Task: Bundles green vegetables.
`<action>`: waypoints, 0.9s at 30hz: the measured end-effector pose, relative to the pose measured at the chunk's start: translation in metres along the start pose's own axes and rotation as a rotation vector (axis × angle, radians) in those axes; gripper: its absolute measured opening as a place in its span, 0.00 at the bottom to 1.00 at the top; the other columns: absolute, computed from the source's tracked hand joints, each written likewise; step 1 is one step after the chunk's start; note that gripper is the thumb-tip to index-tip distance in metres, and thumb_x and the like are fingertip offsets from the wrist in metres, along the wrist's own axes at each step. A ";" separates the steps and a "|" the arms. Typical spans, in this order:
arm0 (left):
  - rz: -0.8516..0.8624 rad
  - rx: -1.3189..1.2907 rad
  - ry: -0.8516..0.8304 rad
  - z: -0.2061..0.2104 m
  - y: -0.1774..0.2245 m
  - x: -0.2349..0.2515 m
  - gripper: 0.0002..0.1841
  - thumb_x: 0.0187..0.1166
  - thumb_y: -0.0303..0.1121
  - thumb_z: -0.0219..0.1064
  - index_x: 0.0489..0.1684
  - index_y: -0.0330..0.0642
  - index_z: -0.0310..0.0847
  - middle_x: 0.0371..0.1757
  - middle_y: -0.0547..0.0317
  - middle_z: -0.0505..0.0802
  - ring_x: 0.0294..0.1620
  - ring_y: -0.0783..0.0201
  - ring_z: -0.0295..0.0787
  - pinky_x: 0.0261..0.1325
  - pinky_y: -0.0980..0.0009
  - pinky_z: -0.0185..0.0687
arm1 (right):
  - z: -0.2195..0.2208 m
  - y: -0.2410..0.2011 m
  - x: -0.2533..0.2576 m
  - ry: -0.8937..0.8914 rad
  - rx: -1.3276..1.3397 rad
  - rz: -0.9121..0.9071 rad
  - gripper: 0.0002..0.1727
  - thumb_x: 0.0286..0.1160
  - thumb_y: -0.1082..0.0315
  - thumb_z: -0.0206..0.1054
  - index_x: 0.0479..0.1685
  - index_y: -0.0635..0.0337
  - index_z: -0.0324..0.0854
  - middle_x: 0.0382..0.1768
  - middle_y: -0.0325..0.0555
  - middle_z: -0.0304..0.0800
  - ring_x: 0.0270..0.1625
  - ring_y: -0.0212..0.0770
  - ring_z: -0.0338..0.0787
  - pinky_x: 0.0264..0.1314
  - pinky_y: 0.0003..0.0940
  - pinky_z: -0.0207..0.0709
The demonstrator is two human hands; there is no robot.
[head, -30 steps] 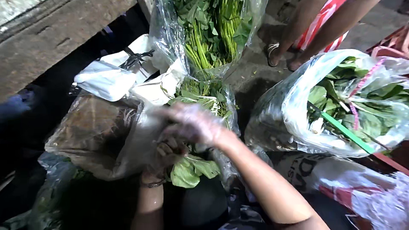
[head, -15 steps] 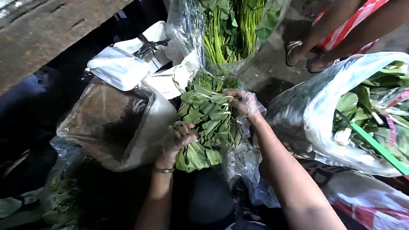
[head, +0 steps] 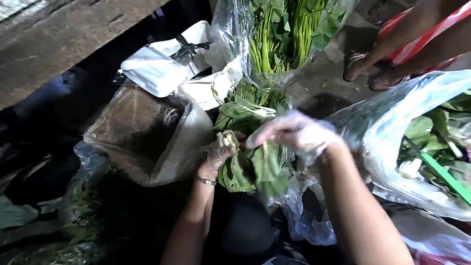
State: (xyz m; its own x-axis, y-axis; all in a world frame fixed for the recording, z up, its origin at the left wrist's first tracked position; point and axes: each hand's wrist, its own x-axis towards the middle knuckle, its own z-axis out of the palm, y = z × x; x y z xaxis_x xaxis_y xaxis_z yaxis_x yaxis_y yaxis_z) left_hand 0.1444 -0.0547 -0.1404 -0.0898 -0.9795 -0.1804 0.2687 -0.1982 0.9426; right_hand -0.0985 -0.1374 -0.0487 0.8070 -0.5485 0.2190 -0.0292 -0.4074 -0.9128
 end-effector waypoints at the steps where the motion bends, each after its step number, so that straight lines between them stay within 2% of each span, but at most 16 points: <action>1: 0.017 0.034 0.018 0.001 -0.001 -0.002 0.43 0.47 0.61 0.87 0.59 0.40 0.80 0.45 0.73 0.93 0.48 0.82 0.88 0.56 0.80 0.85 | 0.016 -0.001 0.011 -0.035 -0.085 0.026 0.14 0.71 0.81 0.60 0.45 0.65 0.93 0.48 0.46 0.96 0.53 0.37 0.93 0.63 0.40 0.85; 2: 0.031 0.062 0.029 0.003 -0.001 -0.005 0.43 0.50 0.60 0.86 0.61 0.38 0.78 0.47 0.73 0.92 0.50 0.83 0.86 0.58 0.81 0.83 | 0.032 -0.003 0.020 -0.025 -0.169 0.086 0.13 0.70 0.83 0.63 0.44 0.66 0.92 0.45 0.48 0.96 0.51 0.40 0.93 0.59 0.43 0.85; 3: 0.037 0.055 0.049 0.005 -0.002 -0.007 0.45 0.45 0.62 0.87 0.59 0.38 0.78 0.46 0.75 0.92 0.49 0.84 0.86 0.57 0.82 0.83 | 0.046 -0.002 0.026 0.030 -0.231 0.133 0.12 0.69 0.83 0.65 0.44 0.64 0.92 0.46 0.49 0.96 0.50 0.42 0.94 0.57 0.45 0.86; 5: 0.018 0.001 0.100 0.008 0.002 -0.010 0.49 0.35 0.62 0.91 0.57 0.41 0.78 0.43 0.75 0.91 0.46 0.83 0.87 0.52 0.81 0.85 | 0.069 -0.002 0.030 0.224 -0.210 0.192 0.11 0.68 0.81 0.67 0.45 0.66 0.90 0.47 0.52 0.94 0.48 0.43 0.93 0.55 0.43 0.86; 7: 0.010 -0.011 0.121 0.009 0.006 -0.010 0.53 0.27 0.64 0.92 0.57 0.41 0.76 0.42 0.74 0.92 0.45 0.82 0.88 0.51 0.80 0.87 | 0.086 -0.008 0.029 0.399 -0.121 0.322 0.13 0.71 0.77 0.70 0.54 0.69 0.86 0.50 0.57 0.89 0.47 0.44 0.90 0.54 0.40 0.85; 10: -0.015 0.067 0.165 0.010 0.005 -0.013 0.61 0.25 0.73 0.87 0.62 0.37 0.73 0.46 0.73 0.89 0.47 0.84 0.85 0.53 0.82 0.84 | 0.104 -0.006 0.022 0.554 -0.025 0.409 0.15 0.68 0.76 0.73 0.54 0.69 0.85 0.46 0.54 0.91 0.43 0.40 0.90 0.50 0.36 0.86; 11: -0.027 0.086 0.191 0.012 0.005 -0.015 0.61 0.28 0.73 0.86 0.62 0.34 0.72 0.47 0.72 0.89 0.48 0.84 0.85 0.53 0.83 0.83 | 0.109 -0.002 0.018 0.598 0.000 0.411 0.13 0.67 0.78 0.72 0.51 0.70 0.85 0.43 0.52 0.91 0.41 0.37 0.90 0.50 0.34 0.85; 13: -0.063 0.109 0.238 0.015 0.004 -0.016 0.54 0.40 0.67 0.86 0.62 0.33 0.72 0.46 0.70 0.87 0.47 0.84 0.83 0.52 0.84 0.82 | 0.116 -0.002 0.011 0.683 0.065 0.414 0.11 0.67 0.79 0.70 0.49 0.69 0.86 0.40 0.47 0.91 0.40 0.30 0.89 0.49 0.28 0.84; 15: -0.099 0.092 0.259 0.018 0.003 -0.017 0.36 0.64 0.52 0.80 0.62 0.34 0.71 0.45 0.69 0.86 0.45 0.84 0.83 0.51 0.84 0.81 | 0.124 -0.013 0.008 0.739 0.101 0.386 0.10 0.67 0.78 0.69 0.47 0.69 0.86 0.38 0.44 0.91 0.39 0.25 0.88 0.47 0.23 0.84; 16: -0.119 0.052 0.262 0.018 0.001 -0.017 0.21 0.77 0.37 0.70 0.60 0.35 0.73 0.43 0.67 0.86 0.44 0.82 0.83 0.51 0.83 0.82 | 0.128 -0.019 0.008 0.743 0.106 0.364 0.10 0.66 0.78 0.69 0.46 0.70 0.86 0.38 0.44 0.91 0.39 0.25 0.88 0.47 0.22 0.84; 17: -0.143 -0.011 0.268 0.019 -0.001 -0.017 0.11 0.85 0.27 0.59 0.60 0.36 0.75 0.43 0.65 0.88 0.44 0.79 0.85 0.51 0.80 0.83 | 0.133 -0.023 0.009 0.745 0.094 0.345 0.10 0.66 0.78 0.69 0.45 0.71 0.87 0.39 0.46 0.92 0.40 0.26 0.89 0.47 0.22 0.84; 18: -0.158 -0.082 0.267 0.019 -0.004 -0.017 0.12 0.89 0.23 0.49 0.61 0.36 0.76 0.43 0.63 0.89 0.45 0.76 0.86 0.52 0.79 0.84 | 0.138 -0.024 0.012 0.752 0.063 0.330 0.09 0.66 0.78 0.69 0.44 0.70 0.88 0.39 0.48 0.92 0.40 0.28 0.90 0.48 0.23 0.84; 20: -0.175 -0.161 0.330 0.030 0.000 -0.020 0.16 0.93 0.27 0.39 0.54 0.39 0.77 0.38 0.65 0.89 0.41 0.77 0.87 0.48 0.79 0.86 | 0.148 -0.017 0.019 0.801 -0.014 0.304 0.08 0.65 0.78 0.70 0.42 0.70 0.89 0.40 0.51 0.93 0.42 0.33 0.91 0.49 0.27 0.85; 23: -0.107 -0.179 0.363 0.038 0.005 -0.024 0.23 0.95 0.42 0.32 0.54 0.41 0.74 0.37 0.69 0.89 0.41 0.81 0.87 0.48 0.81 0.86 | 0.161 0.000 0.029 0.886 -0.077 0.314 0.08 0.63 0.78 0.71 0.41 0.69 0.90 0.40 0.53 0.94 0.45 0.40 0.93 0.54 0.35 0.86; 25: -0.080 -0.171 0.377 0.034 0.002 -0.029 0.21 0.93 0.45 0.39 0.56 0.38 0.71 0.37 0.69 0.89 0.40 0.81 0.87 0.45 0.81 0.87 | 0.167 -0.001 0.034 0.910 -0.134 0.300 0.10 0.61 0.77 0.73 0.41 0.71 0.89 0.41 0.57 0.93 0.45 0.46 0.92 0.53 0.40 0.85; 27: -0.071 -0.158 0.376 0.028 0.003 -0.034 0.18 0.89 0.44 0.51 0.57 0.36 0.70 0.38 0.70 0.88 0.40 0.83 0.86 0.46 0.82 0.86 | 0.168 -0.011 0.034 0.820 -0.161 0.305 0.14 0.63 0.75 0.73 0.49 0.72 0.89 0.42 0.58 0.94 0.45 0.48 0.94 0.53 0.42 0.86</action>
State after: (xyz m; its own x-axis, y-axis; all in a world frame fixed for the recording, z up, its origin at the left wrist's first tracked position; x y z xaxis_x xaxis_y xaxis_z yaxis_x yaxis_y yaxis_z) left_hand 0.1212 -0.0210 -0.1235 0.2351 -0.9024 -0.3611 0.4210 -0.2403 0.8747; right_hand 0.0287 -0.0293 -0.0895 0.0760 -0.9751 0.2083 -0.3063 -0.2217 -0.9257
